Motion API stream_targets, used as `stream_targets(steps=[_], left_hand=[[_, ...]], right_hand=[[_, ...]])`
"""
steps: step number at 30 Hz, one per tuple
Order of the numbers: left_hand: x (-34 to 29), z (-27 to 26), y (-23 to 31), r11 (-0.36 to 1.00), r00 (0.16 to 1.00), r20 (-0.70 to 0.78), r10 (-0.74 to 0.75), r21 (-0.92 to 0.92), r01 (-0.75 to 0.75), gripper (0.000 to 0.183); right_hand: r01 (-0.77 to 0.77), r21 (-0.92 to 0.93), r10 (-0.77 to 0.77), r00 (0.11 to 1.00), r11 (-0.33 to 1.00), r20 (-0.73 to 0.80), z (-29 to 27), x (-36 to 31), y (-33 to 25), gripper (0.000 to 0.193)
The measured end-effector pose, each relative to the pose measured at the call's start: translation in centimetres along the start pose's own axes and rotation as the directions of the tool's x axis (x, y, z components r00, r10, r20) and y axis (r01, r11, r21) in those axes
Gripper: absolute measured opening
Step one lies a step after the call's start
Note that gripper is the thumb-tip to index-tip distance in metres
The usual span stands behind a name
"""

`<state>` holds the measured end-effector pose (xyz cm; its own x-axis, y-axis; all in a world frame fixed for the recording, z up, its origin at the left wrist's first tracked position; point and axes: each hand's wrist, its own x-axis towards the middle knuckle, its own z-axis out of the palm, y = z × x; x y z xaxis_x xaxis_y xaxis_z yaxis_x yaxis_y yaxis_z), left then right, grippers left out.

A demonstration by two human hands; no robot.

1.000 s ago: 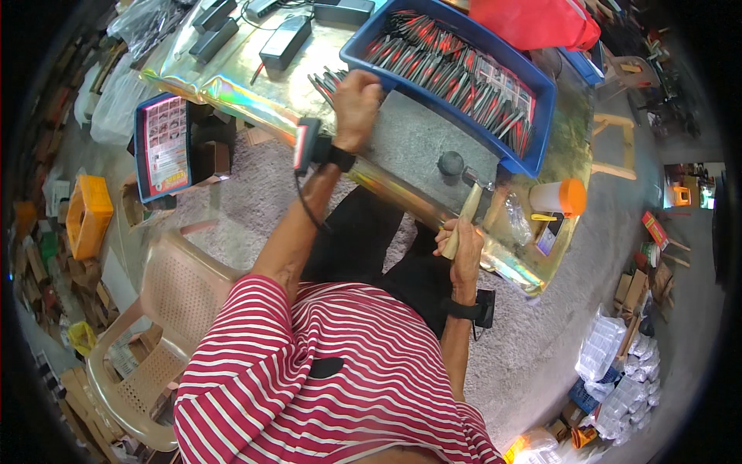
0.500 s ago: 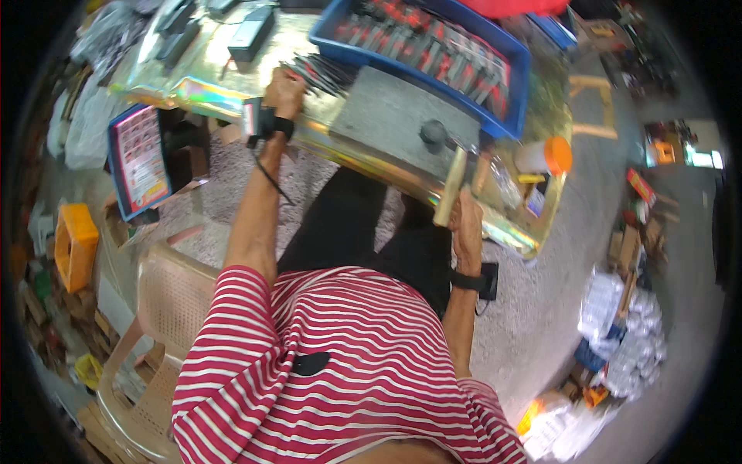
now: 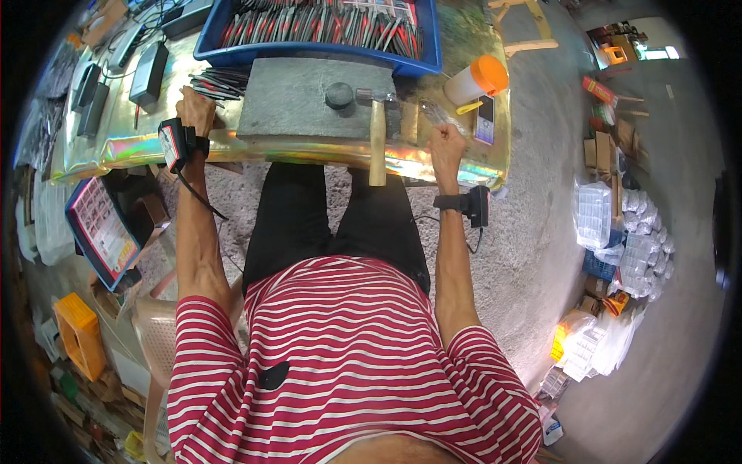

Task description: The person assembles wire terminals by hand, placing a metal sleeve and a small rubber component onto the end of a red wire before using a hammer on a metal block to secure the assembly.

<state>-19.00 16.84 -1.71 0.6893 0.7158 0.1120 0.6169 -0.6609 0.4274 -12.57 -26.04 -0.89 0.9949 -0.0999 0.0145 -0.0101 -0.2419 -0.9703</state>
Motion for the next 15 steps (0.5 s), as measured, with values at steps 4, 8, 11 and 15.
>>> stream_targets(steps=[4,8,11,15], left_hand=[[-0.6,-0.6,0.5,1.0,0.999,0.042,0.017,-0.002,-0.017,0.027],[-0.8,-1.3,0.3,0.998,0.998,0.054,0.017,-0.069,-0.013,0.025],[0.2,0.1,-1.2,0.993,1.0,0.009,0.029,-0.113,-0.028,0.022],[-0.7,-1.3,0.9,0.977,0.988,0.065,-0.142,-0.153,0.151,0.024]], right_hand=[[0.166,-0.318,-0.211,0.971,0.933,-0.114,-0.4,2.0,2.1,0.006],[0.274,-0.508,-0.383,0.915,0.816,-0.123,0.3,1.9,1.4,0.005],[0.286,-0.487,-0.369,0.926,0.825,-0.081,1.0,1.5,0.5,0.006],[0.305,-0.394,-0.332,0.943,0.867,0.0,2.8,1.9,0.6,0.007]])
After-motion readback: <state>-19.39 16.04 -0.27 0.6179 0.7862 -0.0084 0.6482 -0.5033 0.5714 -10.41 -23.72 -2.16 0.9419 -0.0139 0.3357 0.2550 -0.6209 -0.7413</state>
